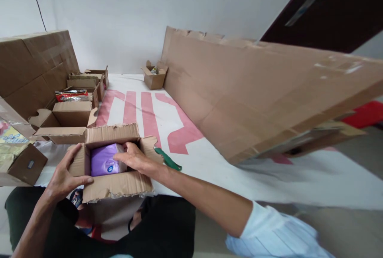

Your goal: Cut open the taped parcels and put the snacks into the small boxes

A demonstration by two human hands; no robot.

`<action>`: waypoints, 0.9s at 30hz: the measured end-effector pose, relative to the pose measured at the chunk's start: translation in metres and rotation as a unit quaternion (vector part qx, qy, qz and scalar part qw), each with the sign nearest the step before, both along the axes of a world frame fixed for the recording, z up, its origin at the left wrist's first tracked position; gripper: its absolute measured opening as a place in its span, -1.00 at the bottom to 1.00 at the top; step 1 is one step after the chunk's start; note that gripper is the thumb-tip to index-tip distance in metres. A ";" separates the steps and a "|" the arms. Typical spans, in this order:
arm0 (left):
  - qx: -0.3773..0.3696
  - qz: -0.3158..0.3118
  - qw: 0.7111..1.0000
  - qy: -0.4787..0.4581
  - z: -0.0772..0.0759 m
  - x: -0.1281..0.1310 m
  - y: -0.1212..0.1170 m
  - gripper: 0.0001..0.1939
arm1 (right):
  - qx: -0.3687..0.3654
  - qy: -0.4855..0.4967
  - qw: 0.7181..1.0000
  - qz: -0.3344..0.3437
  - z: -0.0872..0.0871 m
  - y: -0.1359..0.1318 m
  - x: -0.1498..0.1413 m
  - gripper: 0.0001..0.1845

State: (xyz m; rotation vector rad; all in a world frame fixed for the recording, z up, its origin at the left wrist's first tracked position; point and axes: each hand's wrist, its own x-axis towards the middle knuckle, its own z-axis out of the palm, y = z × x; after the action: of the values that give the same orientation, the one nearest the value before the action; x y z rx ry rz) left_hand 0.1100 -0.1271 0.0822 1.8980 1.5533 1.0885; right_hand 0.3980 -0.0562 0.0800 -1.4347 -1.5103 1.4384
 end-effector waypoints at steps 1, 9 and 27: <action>0.002 -0.002 1.000 0.000 0.000 0.000 0.000 0.14 | 0.023 -0.001 1.000 -0.001 0.000 -0.001 0.001 -0.62; 0.027 -0.023 0.999 0.007 0.012 0.020 0.006 0.04 | 0.135 0.000 0.990 -0.040 -0.008 -0.003 0.002 -0.44; -0.132 0.091 0.984 -0.078 0.058 0.030 0.026 -0.13 | 0.112 0.241 0.960 -0.084 0.035 -0.023 0.025 -0.23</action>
State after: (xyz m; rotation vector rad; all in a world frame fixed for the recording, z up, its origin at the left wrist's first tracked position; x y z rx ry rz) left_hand 0.1398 -0.1008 0.1402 1.4834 1.7116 1.0207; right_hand 0.4235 -0.0793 0.1155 -0.9608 -1.1675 1.3400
